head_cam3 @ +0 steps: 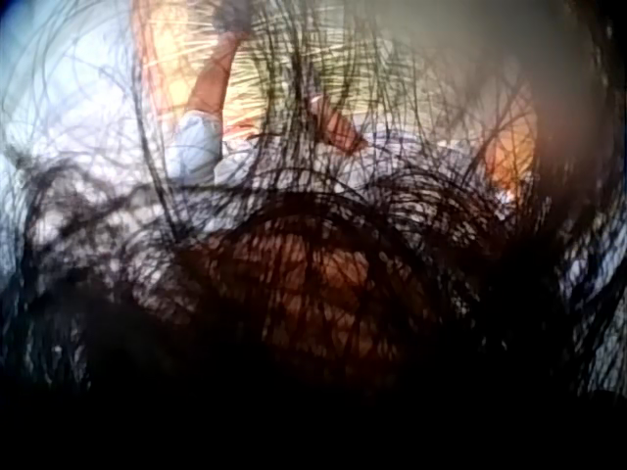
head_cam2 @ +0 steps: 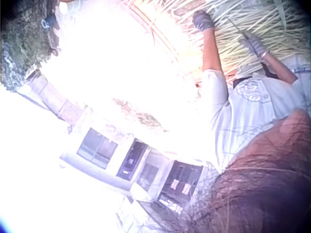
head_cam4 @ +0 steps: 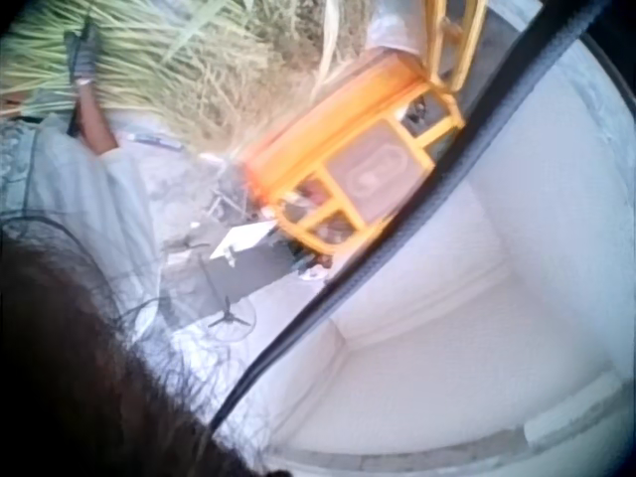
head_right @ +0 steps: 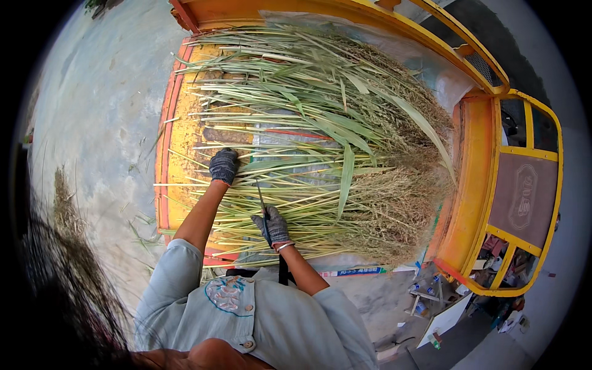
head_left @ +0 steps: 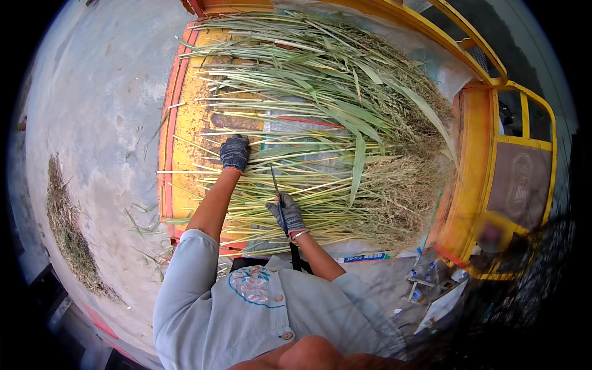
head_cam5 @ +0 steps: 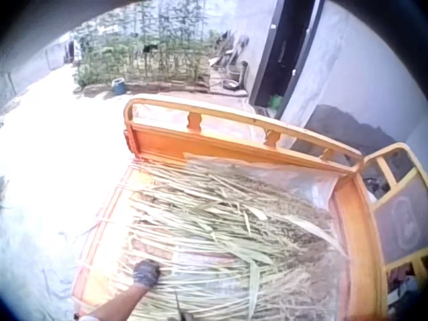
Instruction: The person uses shears to cut long green plant stalks into shorter segments on the bed of a yellow utility vehicle. The person repeatedly gathers stalks, cuts them, and drops the pieces back onto the pile.
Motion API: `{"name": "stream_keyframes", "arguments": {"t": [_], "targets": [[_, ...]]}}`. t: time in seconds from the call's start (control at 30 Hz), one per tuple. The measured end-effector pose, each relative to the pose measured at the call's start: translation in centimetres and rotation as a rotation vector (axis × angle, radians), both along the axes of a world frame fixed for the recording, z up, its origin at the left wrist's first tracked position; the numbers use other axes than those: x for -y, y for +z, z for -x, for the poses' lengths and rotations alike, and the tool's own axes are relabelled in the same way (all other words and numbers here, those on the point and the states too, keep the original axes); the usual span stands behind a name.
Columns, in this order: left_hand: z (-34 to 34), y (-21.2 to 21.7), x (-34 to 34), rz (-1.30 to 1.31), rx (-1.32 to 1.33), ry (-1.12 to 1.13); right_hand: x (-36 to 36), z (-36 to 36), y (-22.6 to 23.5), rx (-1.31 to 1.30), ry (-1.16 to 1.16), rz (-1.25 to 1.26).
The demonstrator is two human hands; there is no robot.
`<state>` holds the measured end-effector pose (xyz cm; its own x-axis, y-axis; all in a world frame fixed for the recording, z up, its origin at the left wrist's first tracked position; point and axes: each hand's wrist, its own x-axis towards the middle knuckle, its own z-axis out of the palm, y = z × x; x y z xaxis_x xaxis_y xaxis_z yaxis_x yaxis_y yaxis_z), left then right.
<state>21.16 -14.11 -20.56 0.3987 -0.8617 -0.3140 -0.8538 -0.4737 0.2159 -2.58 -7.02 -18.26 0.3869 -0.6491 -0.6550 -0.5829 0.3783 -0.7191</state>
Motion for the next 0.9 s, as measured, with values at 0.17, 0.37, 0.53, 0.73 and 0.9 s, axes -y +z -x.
{"name": "stream_keyframes", "arguments": {"t": [0.17, 0.37, 0.53, 0.73, 0.9], "targets": [[-0.1, 3.8, -3.8, 0.097, -0.248, 0.072, 1.2, -1.9, 1.1, -0.016, 0.192, 0.069], [3.6, 3.9, -9.4, 0.187, -0.524, 0.238, 0.4, -3.4, 0.2, -0.106, 0.297, 0.051], [4.5, 4.5, -10.1, 0.133, -0.609, 0.370, -1.2, -3.1, -1.0, -0.102, 0.217, 0.191], [2.7, 3.1, -11.7, 0.155, -0.536, 0.325, -1.2, -2.8, 2.2, -0.157, 0.236, 0.090], [-5.5, 4.9, -19.8, 0.044, -0.209, 0.597, -2.0, -1.4, 2.2, -0.142, 0.249, 0.059]]}}
